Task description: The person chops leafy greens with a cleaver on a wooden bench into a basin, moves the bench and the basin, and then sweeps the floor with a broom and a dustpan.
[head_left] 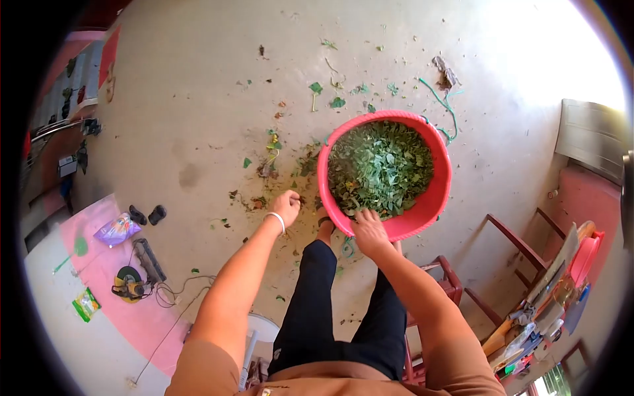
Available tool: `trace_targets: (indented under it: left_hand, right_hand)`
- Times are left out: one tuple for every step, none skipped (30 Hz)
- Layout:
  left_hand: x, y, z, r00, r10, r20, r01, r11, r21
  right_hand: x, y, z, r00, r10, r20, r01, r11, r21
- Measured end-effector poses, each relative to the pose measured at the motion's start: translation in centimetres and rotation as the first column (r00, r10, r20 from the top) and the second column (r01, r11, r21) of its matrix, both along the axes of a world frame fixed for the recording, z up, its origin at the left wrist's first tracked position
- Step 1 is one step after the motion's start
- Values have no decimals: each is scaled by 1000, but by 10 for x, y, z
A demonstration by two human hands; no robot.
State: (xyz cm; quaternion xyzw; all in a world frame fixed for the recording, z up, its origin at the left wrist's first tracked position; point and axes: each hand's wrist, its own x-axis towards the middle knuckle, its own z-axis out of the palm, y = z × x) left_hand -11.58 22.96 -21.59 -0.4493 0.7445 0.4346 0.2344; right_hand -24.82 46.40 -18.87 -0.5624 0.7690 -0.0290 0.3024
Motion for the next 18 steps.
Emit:
trace_targets:
  left_hand:
    - [-16,-4,-6,998,4,58,-5,1000,8]
    - [-28,-6,-18,993,10,115,-11,1000,11]
    - [-36,-4,-36,991,11,132,-13,1000,15]
    - [-41,2,-52,991,53,120,-57,998,27]
    - [-44,10,-66,990,89,111,-95,994,46]
    - [-49,20,-78,988,82,133,-91,994,61]
    - [-53,29,-88,987,105,119,-111,993,46]
    - [-54,37,-96,986,127,105,-131,991,32]
    - [-52,42,-109,986,135,102,-144,986,82]
    - [-43,48,-119,983,141,117,-152,985,87]
    - [-37,54,-130,985,148,83,-153,987,52]
    - [-38,57,-139,988,151,34,-151,988,15]
    - [-39,58,-138,989,143,40,-143,990,7]
    - [-38,59,-137,989,148,20,-148,989,10]
    - [-39,60,-133,990,144,14,-144,989,13]
    - [-40,60,-130,990,138,11,-138,990,15]
    - [-41,60,-130,991,119,60,-118,993,-8]
    - [-52,58,-122,991,125,53,-125,992,-8]
  right_hand:
    - [-4,-22,-30,995,73,-61,-76,996,-44]
    - [-9,-41,-61,982,144,-125,-156,984,-89]
    - [-17,-59,-88,962,182,-204,-206,973,-104]
    - [-23,-71,-112,937,214,-276,-253,961,-115]
    - [-32,-78,-131,929,242,-281,-257,966,-16]
    - [-45,-83,-144,917,277,-286,-263,961,87]
    - [-62,-81,-159,911,328,-249,-283,938,202]
    - [-77,-72,-168,903,376,-206,-303,900,313]
    - [-92,-64,-159,941,309,-139,-251,911,326]
    - [-108,-60,-145,967,242,-78,-202,919,339]
    - [-120,-50,-137,982,180,-51,-154,934,321]
    - [-129,-37,-130,990,133,-52,-110,944,311]
    - [-138,-25,-122,992,113,-60,-87,941,326]
    - [-145,-14,-114,993,95,-69,-66,938,341]
    - [-152,-4,-102,991,101,-87,-65,937,344]
    - [-157,4,-90,998,36,-55,-23,976,217]
    - [-161,12,-81,1000,-23,-10,23,996,86]
    - [-168,18,-70,1000,-16,-17,18,996,85]
